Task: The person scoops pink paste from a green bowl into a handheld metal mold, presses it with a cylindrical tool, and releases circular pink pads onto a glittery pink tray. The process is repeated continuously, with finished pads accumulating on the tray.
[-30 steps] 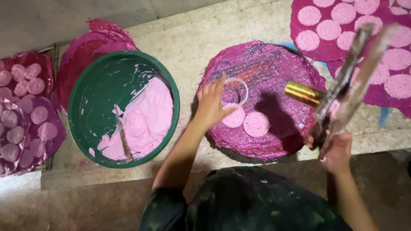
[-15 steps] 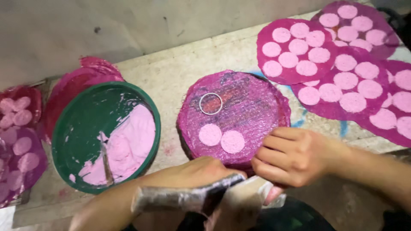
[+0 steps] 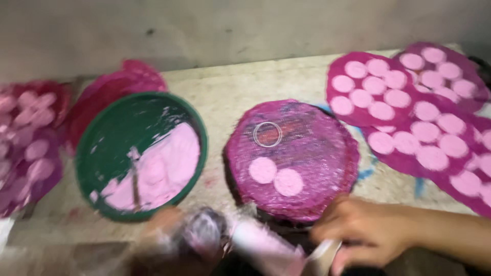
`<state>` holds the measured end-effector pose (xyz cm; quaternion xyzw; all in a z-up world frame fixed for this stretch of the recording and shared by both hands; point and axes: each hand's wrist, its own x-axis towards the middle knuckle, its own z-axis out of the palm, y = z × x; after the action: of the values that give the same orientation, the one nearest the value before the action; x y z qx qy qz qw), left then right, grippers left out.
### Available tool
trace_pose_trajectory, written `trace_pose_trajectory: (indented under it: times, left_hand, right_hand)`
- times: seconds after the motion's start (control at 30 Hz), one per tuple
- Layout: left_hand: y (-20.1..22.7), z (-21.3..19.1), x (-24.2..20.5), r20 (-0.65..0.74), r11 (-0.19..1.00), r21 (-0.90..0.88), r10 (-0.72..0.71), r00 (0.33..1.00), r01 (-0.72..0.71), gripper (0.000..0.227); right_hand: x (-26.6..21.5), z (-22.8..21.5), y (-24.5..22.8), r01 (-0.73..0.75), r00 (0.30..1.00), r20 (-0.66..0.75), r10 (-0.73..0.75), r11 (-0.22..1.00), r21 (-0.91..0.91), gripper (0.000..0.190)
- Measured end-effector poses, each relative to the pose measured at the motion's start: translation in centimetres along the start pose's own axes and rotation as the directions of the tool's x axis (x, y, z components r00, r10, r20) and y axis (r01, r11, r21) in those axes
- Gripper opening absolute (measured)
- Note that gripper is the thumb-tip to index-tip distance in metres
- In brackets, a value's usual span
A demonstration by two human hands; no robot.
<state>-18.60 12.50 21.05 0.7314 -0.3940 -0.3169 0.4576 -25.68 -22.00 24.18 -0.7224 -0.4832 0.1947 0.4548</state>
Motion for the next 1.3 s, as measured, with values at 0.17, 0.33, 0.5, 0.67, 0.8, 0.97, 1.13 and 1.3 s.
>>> trace_pose_trajectory:
  times: [0.17,0.33,0.5,0.67,0.8,0.97,1.13,1.3]
  left_hand:
    - [-4.6,-1.2,-4.5,-0.429,0.979,-0.179,0.009,0.903,-0.094,0.015]
    - [-10.2,-4.7,-10.9,-0.741,0.968,-0.174,-0.008,0.672,-0.18,0.016]
    - [-17.6,-9.8,-16.7,-0.933,0.977,-0.083,-0.007,0.359,-0.196,0.018]
    - [-26.2,-13.8,-18.6,-0.991,0.996,-0.013,-0.001,0.135,-0.084,0.02]
    - [-30.8,-15.0,-17.8,-0.997,1.0,0.009,0.011,0.078,-0.017,0.021]
    - [-34.7,-17.1,-17.6,-0.975,0.978,0.207,0.204,0.088,0.035,0.026]
    - [-39.0,-19.8,-15.8,-0.994,0.959,-0.025,0.004,0.105,-0.281,0.018]
    - [-41.5,-21.5,-12.8,-0.976,0.86,-0.215,-0.203,0.077,-0.463,0.021]
  right_hand:
    - [7.9,-5.2,2.1,0.148,0.97,0.114,-0.213,0.151,-0.977,0.02]
    - [20.7,-6.6,5.7,0.04,0.838,0.091,-0.538,-0.105,-0.994,0.029]
    - [33.9,0.0,9.7,-0.15,0.869,-0.416,-0.267,0.661,-0.735,0.047]
    - [43.2,8.6,21.5,-0.532,0.832,-0.204,0.516,0.638,-0.556,0.049]
    - [46.1,13.2,28.0,-0.559,0.782,-0.146,0.606,0.578,-0.595,0.042]
    - [43.8,6.7,31.6,-0.47,0.743,-0.044,0.667,0.474,-0.744,0.028]
    - [41.9,3.4,34.5,-0.518,0.774,-0.079,0.628,0.557,-0.649,0.039]
    - [43.9,8.1,32.3,-0.437,0.837,-0.111,0.535,0.533,-0.724,0.035]
